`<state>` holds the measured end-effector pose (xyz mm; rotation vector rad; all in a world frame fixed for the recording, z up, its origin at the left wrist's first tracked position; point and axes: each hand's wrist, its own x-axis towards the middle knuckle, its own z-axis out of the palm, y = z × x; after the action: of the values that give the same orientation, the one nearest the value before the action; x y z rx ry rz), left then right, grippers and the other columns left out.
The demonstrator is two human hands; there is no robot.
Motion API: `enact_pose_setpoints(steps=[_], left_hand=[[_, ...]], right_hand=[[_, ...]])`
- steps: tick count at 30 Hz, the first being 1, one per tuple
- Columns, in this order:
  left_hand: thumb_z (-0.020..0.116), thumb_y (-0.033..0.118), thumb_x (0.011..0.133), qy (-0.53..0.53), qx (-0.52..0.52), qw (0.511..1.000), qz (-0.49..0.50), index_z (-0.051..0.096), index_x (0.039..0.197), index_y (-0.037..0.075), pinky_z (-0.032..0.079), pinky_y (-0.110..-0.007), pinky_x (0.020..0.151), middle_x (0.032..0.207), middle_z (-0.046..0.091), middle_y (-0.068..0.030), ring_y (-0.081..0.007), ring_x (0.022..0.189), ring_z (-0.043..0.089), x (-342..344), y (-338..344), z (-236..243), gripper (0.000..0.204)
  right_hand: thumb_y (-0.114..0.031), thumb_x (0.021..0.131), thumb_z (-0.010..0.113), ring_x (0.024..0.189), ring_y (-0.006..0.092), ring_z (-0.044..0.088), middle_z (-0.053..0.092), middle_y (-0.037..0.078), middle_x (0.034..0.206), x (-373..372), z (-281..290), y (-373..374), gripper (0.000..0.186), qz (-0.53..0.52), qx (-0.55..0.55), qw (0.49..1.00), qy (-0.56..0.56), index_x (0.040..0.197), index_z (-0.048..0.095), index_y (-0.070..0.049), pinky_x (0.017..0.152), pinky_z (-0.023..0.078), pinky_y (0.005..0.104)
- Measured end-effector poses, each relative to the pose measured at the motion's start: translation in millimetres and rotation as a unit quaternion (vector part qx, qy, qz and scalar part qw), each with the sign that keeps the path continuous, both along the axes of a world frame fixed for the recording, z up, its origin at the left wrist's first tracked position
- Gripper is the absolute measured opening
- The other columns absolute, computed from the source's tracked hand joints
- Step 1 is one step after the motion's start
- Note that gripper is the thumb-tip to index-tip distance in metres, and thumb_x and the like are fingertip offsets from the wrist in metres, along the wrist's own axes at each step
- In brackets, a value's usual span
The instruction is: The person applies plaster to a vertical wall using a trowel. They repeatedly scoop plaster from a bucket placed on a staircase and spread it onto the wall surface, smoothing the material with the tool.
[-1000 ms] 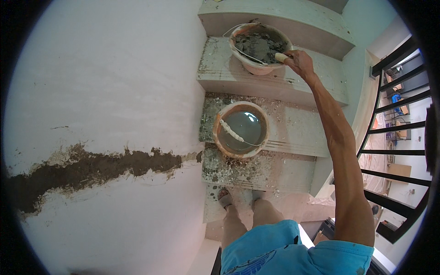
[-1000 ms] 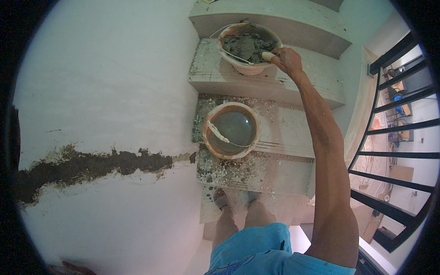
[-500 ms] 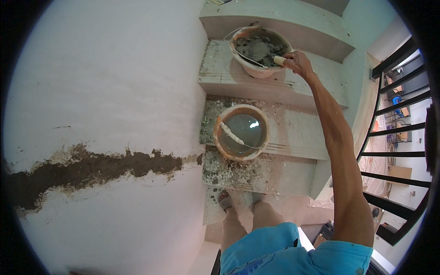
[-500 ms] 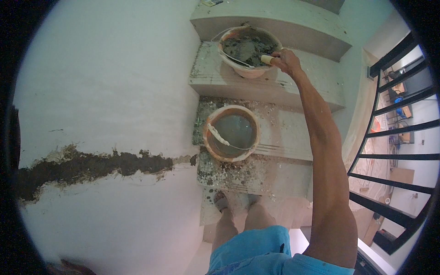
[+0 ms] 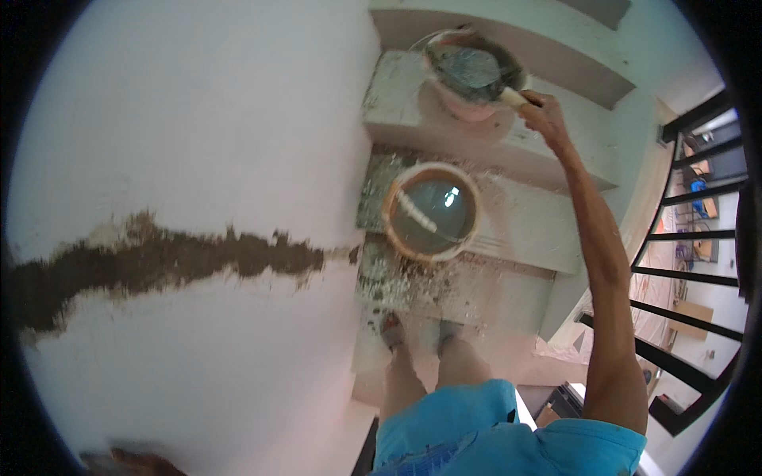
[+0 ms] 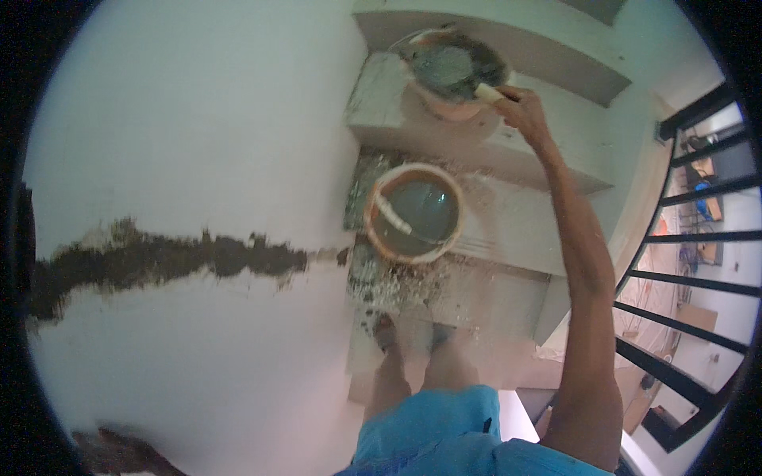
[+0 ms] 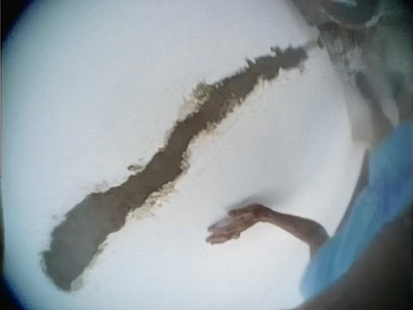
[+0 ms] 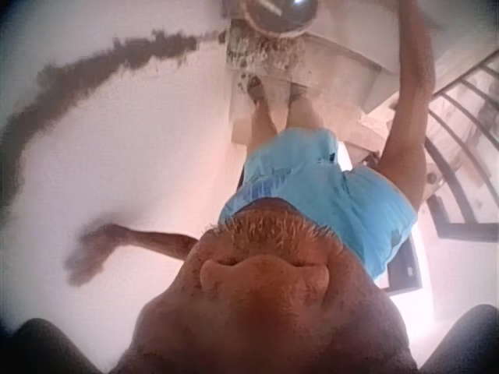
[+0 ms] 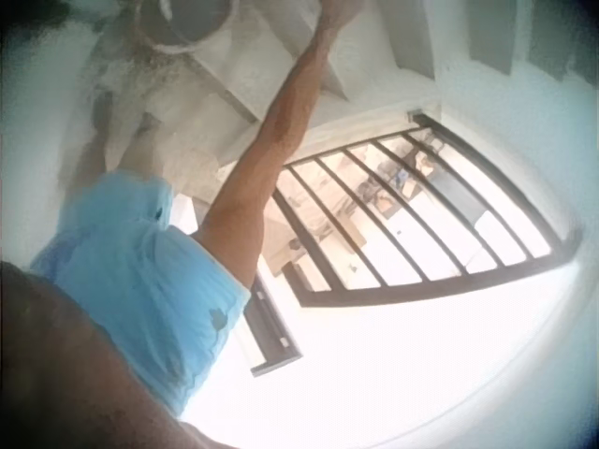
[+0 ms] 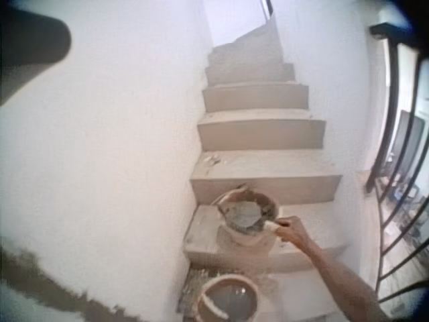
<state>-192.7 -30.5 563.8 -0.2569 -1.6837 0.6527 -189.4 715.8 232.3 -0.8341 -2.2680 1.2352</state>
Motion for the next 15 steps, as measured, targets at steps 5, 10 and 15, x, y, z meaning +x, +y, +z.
enact_pose_setpoints(steps=[5, 10, 15], left_hand=[[0.018, 0.075, 0.097, -0.003, 0.049, 0.998, 0.027, 0.053, 0.144, 0.018, 0.026, -0.062, 0.115, 0.155, 0.037, -0.0189, -0.0356, 0.148, 0.026, -2, -8, -1, 0.082], [0.018, 0.072, 0.099, 0.0, 0.034, 0.999, 0.026, 0.056, 0.14, 0.018, 0.031, -0.061, 0.114, 0.153, 0.041, -0.0191, -0.0347, 0.145, 0.032, 7, -13, -4, 0.078], [0.026, 0.046, 0.108, -0.126, -0.064, 0.986, -0.09, 0.053, 0.133, 0.001, 0.037, -0.063, 0.113, 0.15, 0.043, -0.0242, -0.0385, 0.141, 0.042, 34, 11, -41, 0.058]], right_hand=[[-0.021, 0.082, 0.061, 0.069, 0.0098, 0.055, 0.064, 0.003, 0.084, 55, 0, -76, 0.043, 0.097, -0.121, 0.987, -0.047, 0.12, 0.07, -0.001, 0.063, 0.048, 0.0263], [-0.021, 0.082, 0.061, 0.074, 0.0097, 0.058, 0.067, 0.003, 0.086, 104, -29, -204, 0.044, 0.142, -0.2, 0.964, -0.1, 0.119, 0.07, 0.0, 0.069, 0.05, 0.0262], [-0.02, 0.078, 0.065, 0.089, 0.0294, 0.068, 0.071, 0.017, 0.102, 149, -98, -310, 0.039, 0.181, -0.203, 0.955, -0.117, 0.113, 0.07, -0.003, 0.085, 0.051, 0.0395]])
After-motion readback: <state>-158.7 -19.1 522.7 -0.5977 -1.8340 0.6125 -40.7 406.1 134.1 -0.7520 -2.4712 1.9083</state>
